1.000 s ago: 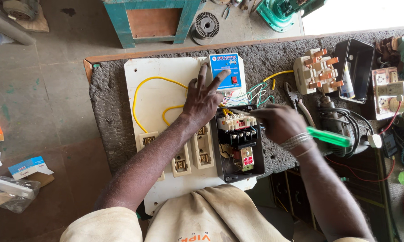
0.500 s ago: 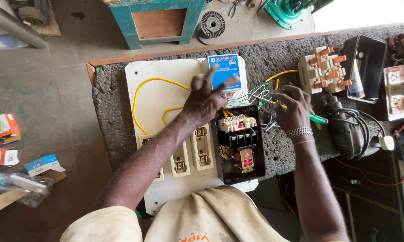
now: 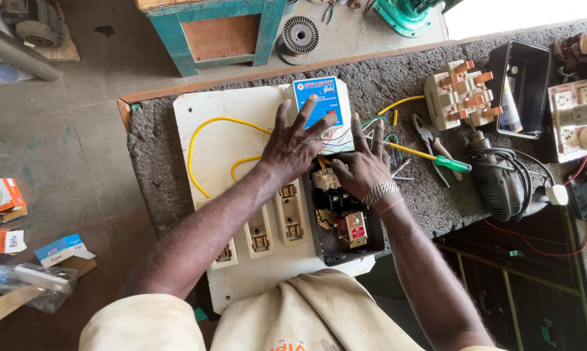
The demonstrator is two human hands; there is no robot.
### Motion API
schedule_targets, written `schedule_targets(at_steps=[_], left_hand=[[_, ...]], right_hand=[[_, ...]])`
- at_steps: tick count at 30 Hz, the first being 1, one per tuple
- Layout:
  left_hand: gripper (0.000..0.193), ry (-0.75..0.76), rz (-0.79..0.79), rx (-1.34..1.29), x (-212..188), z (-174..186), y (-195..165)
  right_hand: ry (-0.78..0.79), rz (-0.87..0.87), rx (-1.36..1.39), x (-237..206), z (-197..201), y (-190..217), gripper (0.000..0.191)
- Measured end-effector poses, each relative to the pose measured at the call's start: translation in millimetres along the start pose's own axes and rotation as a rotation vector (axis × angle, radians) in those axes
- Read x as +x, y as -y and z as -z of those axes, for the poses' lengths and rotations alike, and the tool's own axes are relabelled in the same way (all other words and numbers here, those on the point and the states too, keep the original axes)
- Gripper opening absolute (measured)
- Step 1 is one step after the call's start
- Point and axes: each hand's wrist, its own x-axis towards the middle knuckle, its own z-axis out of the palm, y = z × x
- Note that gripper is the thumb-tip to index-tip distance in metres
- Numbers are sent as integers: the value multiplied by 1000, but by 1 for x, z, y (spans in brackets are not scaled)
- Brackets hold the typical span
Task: The person connects yellow, green and white wires to the terminals of a contactor and overload relay mounted in a black enclosure on a workbench, using a screwdriver to loosen and tighten the terminal screws. They route the wires to a blue control unit on the board and press its red button, appearing to test the connections.
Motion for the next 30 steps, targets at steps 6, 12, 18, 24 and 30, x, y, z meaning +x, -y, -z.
schedule_targets(at_steps=[6,12,18,24,30], left_hand=[[18,124,240,-174,-6,7,-2],[31,139,368,-403,-14,25,-1],[37,143,266,-461,-19,42,6],[23,-34,-68,-188,-15,50,11],[9,-80,-42,-247,-29,54,38]], right_hand=[[200,-227,-1,13,2,21,46],[35,-259,-49,10,8,47,49],[-51,-400,243,1,19,73,122],[-30,-441,402,-6,24,92,117],[-87,-446,321,-3,20,88,123]])
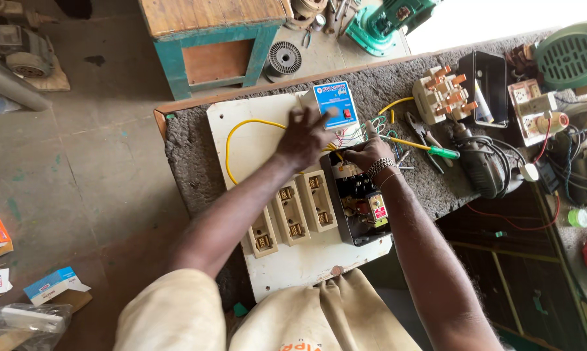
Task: The person connects yellow, green and white wires to the terminals of a contactor and overload relay mounted in a black enclosure on a workbench, using a screwdriver to loosen and tighten the terminal screws. They route the wires to a blue control unit on the board and press its red button, appearing to test the connections.
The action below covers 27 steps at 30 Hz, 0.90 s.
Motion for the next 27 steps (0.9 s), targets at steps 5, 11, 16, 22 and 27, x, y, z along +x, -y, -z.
schedule_targets(at_steps=[5,11,16,22,27], left_hand=[[19,110,287,-80,-19,14,28],[14,144,389,-73,-8,4,26],[13,-21,388,-72,1,-3,14],[18,-31,294,-198,-13,2,18],[26,176,361,-153,-11,-7,17]], right_hand=[[-19,10,-25,7,-3,-5,120],[-22,8,0,9,-6,-8,119],[-24,-6,10,13,-9,-14,118],[-19,32,-4,18,-10,-19,115],[-27,47,20,17,-9,-21,112]])
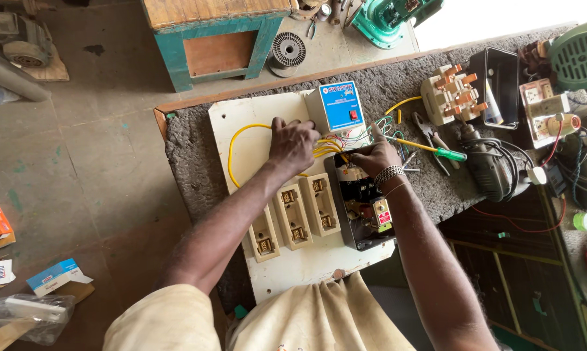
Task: The person connects yellow, green and white wires to the terminals of a contactor and overload relay mounted in a black enclosure on a workbench, using a screwdriver to loosen and tighten the terminal screws. They route the wires to a blue control unit on the board and press its red button, appearing to test the connections.
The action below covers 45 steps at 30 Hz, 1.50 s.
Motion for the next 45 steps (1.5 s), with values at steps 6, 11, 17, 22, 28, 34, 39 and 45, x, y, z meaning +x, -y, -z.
schedule_targets(at_steps=[6,11,17,22,28,34,39,45], left_hand=[[35,-37,-47,-76,-8,3,5],[29,-52,-12,7,3,-7,-8],[42,-2,-34,-15,-5,-7,-2],[41,32,4,-57,0,-7,-10],[22,-88,36,-135,-3,-12,-16],[34,-5,123,-17,4,-21,-22],[23,73,179,-3,2,-25,-41],[31,18,151,-18,0,-25,-44]], right_hand=[[47,-95,137,4,-2,-4,111],[-29,49,53,9,-6,-13,45],[-15,65,56,10,-5,-12,33],[-8,83,-10,11,-4,-11,32],[-1,80,61,15,-7,-14,34],[23,30,80,17,-7,-16,41],[-26,65,50,16,-7,-12,39],[-12,-55,89,11,-6,-7,107]])
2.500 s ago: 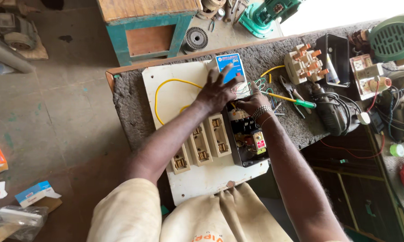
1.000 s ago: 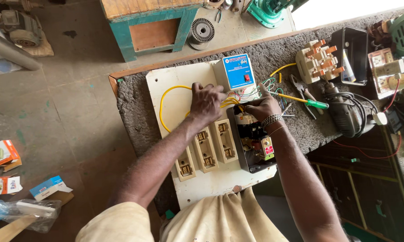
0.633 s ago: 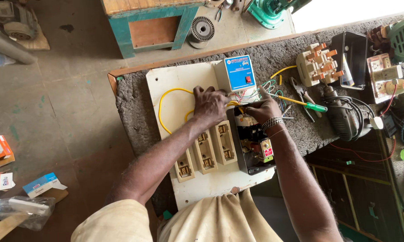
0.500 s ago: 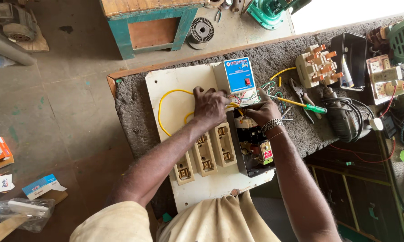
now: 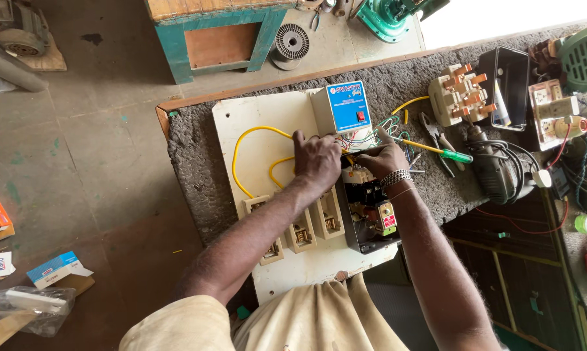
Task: The person connects yellow, green and white wires to the terminals of a contactor and overload relay mounted in a black enclosure on a workbench, using a screwdriver to loosen and tighten the terminal screws. They route the wires to a blue control unit on the board and press its red button, appearing to test the connections.
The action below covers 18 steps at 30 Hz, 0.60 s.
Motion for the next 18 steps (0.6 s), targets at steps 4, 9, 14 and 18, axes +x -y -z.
schedule_targets(at_steps=[4,9,14,18], left_hand=[[22,113,51,37,-2,0,2],[11,172,135,15,8,8,7],[14,262,100,39,7,6,7],[15,99,64,19,9,5,6]], right_hand=[[-4,62,21,-4,1,2,113],[-55,59,-55,-6,2,3,107],[-57,85,42,-4,3,2,114],[-13,52,47,-5,6,2,115]])
